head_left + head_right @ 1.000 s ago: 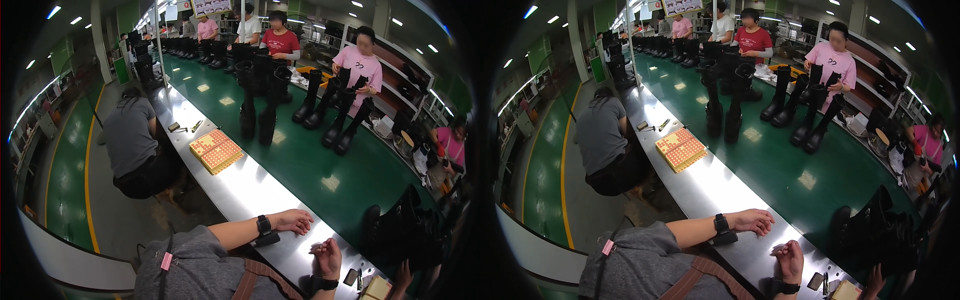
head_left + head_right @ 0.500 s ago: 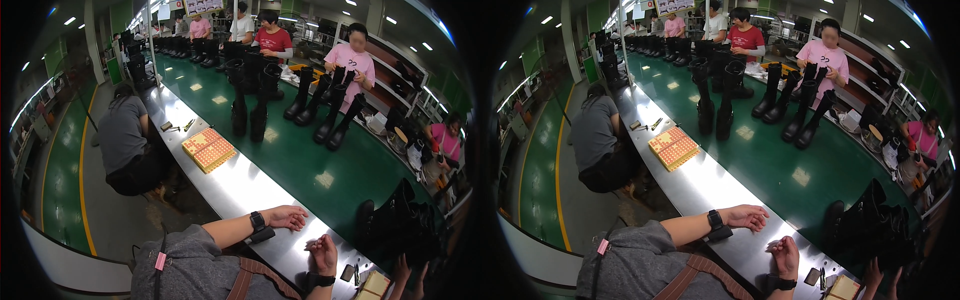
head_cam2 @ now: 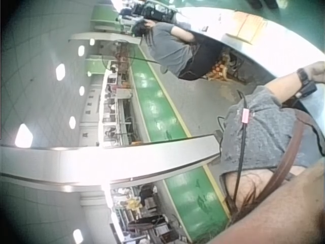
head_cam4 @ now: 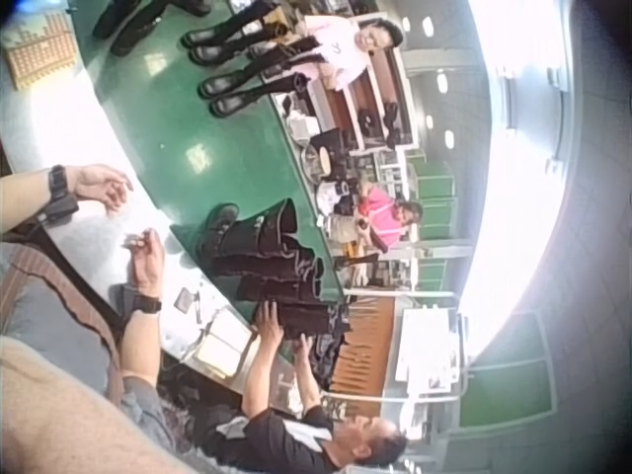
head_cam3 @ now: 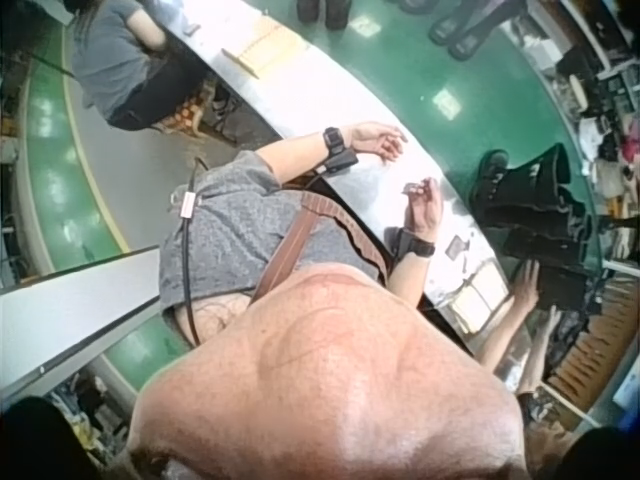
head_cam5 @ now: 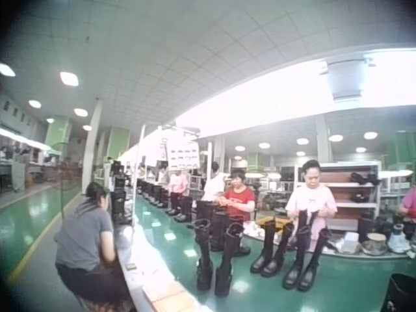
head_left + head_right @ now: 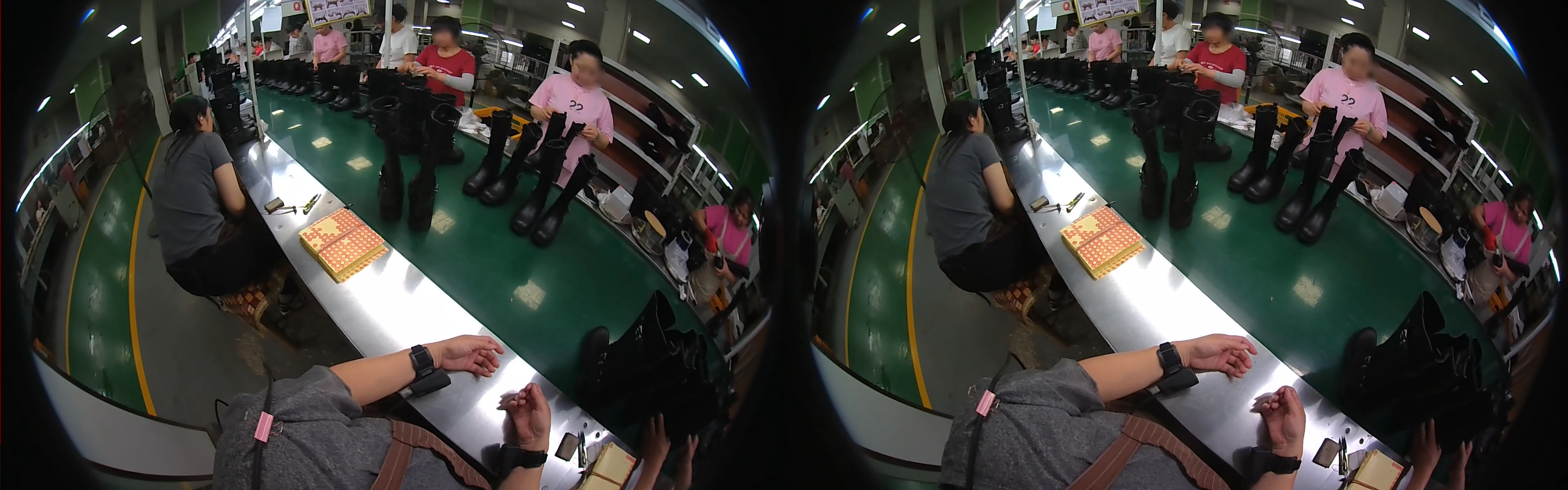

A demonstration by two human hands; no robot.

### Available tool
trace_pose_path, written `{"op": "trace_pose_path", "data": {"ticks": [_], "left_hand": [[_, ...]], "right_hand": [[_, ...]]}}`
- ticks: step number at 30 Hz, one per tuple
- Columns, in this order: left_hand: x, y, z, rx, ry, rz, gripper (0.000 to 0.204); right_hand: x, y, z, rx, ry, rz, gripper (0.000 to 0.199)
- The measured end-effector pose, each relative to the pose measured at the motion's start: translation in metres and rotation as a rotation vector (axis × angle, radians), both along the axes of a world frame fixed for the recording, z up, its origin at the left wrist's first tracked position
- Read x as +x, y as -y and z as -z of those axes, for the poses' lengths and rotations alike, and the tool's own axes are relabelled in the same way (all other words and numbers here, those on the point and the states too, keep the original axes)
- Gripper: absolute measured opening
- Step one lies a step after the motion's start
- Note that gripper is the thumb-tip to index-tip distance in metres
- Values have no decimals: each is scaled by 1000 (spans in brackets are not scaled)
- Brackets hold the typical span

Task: The worker is performing quality control on tall black leather boots, checking zippers, buckles, and stitching.

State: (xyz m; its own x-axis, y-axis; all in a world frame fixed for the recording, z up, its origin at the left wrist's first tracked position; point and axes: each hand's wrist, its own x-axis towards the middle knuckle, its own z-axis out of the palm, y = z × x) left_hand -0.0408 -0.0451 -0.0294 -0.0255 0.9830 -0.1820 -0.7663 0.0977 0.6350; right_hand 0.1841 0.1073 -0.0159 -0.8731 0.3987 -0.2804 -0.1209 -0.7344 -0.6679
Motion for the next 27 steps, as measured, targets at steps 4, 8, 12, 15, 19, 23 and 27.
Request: {"op": "trace_pose_path", "data": {"ticks": [4,8,12,15,19,23,27], "left_hand": [[3,-2,4,15,70,-43,25],[1,-3,6,-3,85,-21,25],[2,-4,7,14,57,-51,26],[3,-4,8,6,59,-71,26],[1,-1,5,-2,44,-73,26],[0,0,2,-3,67,-74,25],[-2,1,0,-7,65,-66,25]], "right_hand": [[4,-3,7,-48,1,-43,18],[2,-8,11,-56,-33,-86,20],[2,-11,13,-60,-30,-79,21],[3,-10,13,-89,-14,-60,20],[1,-5,9,-163,-18,-13,19],[2,-3,6,-49,-39,-31,19],[1,-2,2,-73,-25,-46,18]]}}
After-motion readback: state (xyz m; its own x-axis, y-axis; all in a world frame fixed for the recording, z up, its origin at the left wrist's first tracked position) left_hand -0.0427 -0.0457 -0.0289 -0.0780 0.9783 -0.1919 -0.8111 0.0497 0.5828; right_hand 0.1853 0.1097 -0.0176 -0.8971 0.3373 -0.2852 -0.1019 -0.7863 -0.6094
